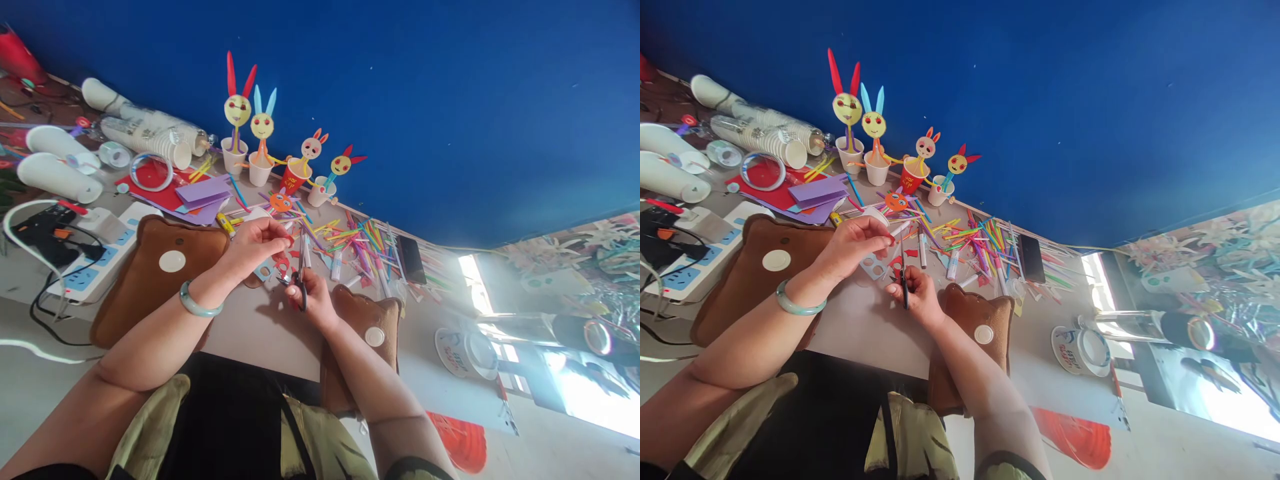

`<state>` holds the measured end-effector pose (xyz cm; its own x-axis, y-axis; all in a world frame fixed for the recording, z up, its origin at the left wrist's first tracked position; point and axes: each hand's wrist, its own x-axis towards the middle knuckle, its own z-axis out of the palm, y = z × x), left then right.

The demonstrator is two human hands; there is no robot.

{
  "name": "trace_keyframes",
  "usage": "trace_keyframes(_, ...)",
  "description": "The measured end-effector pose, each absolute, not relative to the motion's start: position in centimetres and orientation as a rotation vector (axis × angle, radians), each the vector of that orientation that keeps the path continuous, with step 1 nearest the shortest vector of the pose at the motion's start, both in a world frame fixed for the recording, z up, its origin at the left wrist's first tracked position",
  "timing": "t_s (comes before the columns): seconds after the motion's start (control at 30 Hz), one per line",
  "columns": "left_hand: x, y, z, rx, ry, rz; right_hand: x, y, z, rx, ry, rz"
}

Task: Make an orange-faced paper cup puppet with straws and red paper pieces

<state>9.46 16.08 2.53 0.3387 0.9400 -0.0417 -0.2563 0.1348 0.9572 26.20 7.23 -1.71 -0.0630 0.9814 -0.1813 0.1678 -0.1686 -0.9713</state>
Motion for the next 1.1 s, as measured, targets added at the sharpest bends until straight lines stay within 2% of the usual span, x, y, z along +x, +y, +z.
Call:
trace_keyframes(0.8,9.32,16.08,2.66,1.112,0.813,0.976,26.03,7.23,-1.15,-1.427,-1.322,1.336)
trace_keyframes(1.1,9.32,15.98,2.88,1.136,0.846,0.837,25.98,7.20,-1.26,-1.412,-1.295,1.370)
